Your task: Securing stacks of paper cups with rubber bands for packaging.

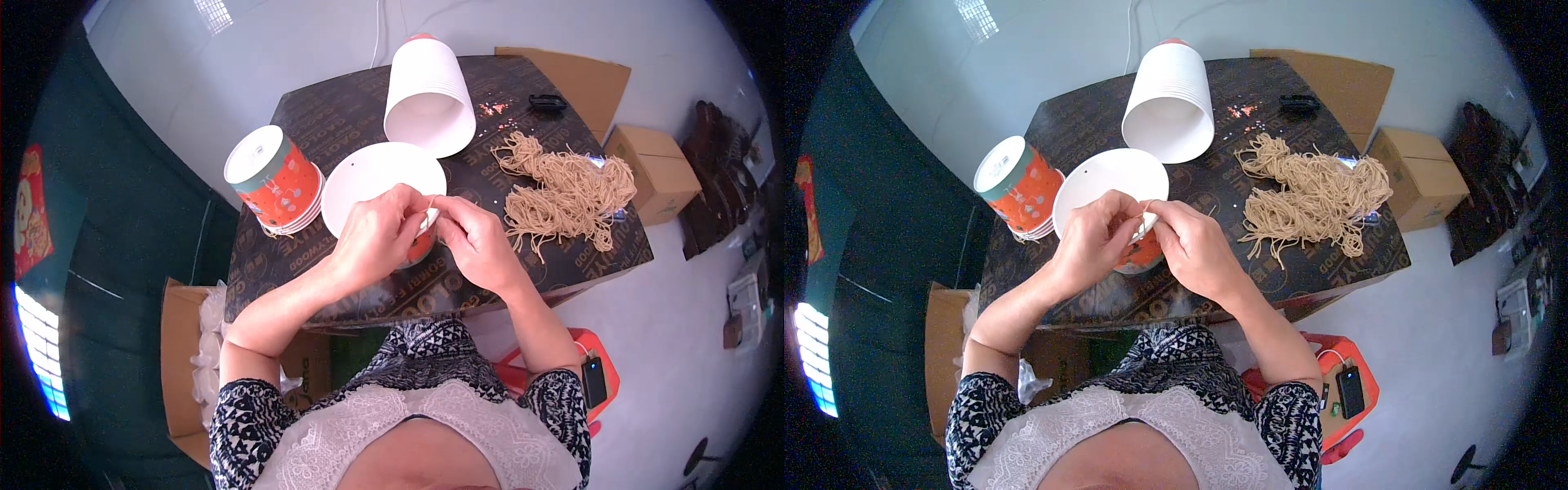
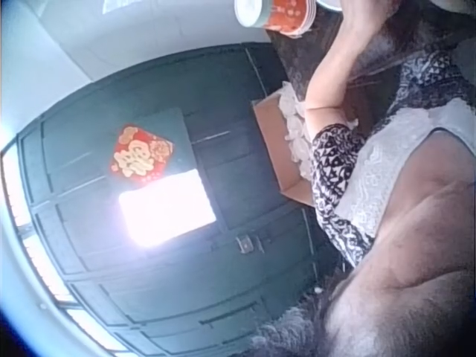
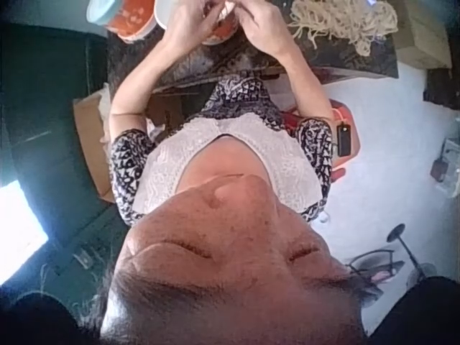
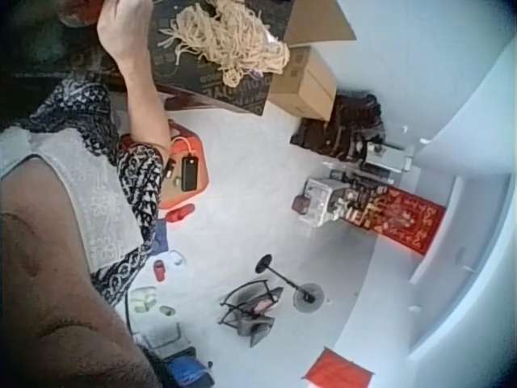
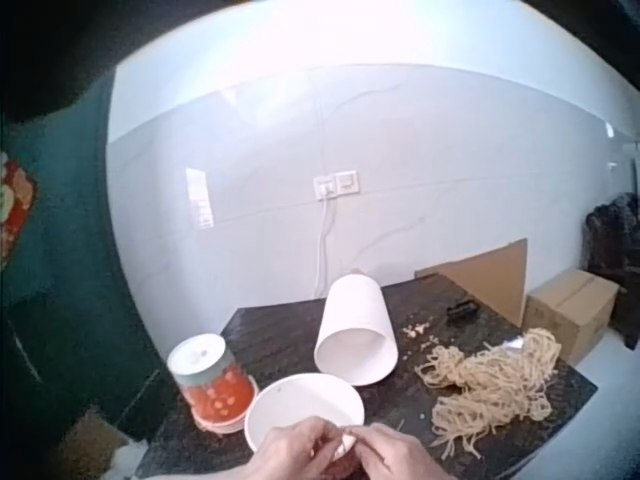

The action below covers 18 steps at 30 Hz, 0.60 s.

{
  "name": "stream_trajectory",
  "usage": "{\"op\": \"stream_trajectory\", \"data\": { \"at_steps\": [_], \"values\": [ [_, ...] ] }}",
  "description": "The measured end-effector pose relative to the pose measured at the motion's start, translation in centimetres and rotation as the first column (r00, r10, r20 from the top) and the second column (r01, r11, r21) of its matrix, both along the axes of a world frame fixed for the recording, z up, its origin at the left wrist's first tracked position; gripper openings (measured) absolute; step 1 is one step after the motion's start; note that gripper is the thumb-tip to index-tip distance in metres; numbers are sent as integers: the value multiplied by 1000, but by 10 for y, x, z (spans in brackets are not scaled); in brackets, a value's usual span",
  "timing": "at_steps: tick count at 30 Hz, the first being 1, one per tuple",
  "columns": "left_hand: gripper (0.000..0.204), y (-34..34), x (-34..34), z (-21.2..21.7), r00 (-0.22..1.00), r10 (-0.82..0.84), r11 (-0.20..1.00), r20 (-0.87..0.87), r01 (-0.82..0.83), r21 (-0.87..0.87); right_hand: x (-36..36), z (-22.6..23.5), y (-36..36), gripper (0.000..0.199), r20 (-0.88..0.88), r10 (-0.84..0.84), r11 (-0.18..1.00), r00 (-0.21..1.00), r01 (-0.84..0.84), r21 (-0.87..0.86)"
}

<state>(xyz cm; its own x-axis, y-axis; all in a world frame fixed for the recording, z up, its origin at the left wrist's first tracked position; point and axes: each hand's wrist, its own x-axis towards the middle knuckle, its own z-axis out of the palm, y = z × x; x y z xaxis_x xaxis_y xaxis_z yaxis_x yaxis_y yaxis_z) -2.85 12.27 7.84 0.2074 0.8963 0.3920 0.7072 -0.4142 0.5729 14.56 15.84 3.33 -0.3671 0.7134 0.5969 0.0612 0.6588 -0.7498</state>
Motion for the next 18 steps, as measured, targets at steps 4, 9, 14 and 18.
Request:
{"op": "stream_trajectory", "data": {
  "at_steps": [4,9,14,18],
  "values": [
    [10,0,-1,-1,998,-56,998,3,56,36,3,3,-2,19,-36,123,956,992,-128,-263],
    [9,-1,-1,8,997,-66,994,45,69,-89,2,-3,-1,14,-110,149,896,983,-181,-405],
    [8,2,-2,9,994,-56,981,95,73,-180,-2,-3,-8,11,-131,90,903,987,-136,-407],
    [8,6,-6,5,974,-104,972,201,143,-189,-7,-10,-14,5,-137,-22,968,990,-13,-251]
  ]
}}
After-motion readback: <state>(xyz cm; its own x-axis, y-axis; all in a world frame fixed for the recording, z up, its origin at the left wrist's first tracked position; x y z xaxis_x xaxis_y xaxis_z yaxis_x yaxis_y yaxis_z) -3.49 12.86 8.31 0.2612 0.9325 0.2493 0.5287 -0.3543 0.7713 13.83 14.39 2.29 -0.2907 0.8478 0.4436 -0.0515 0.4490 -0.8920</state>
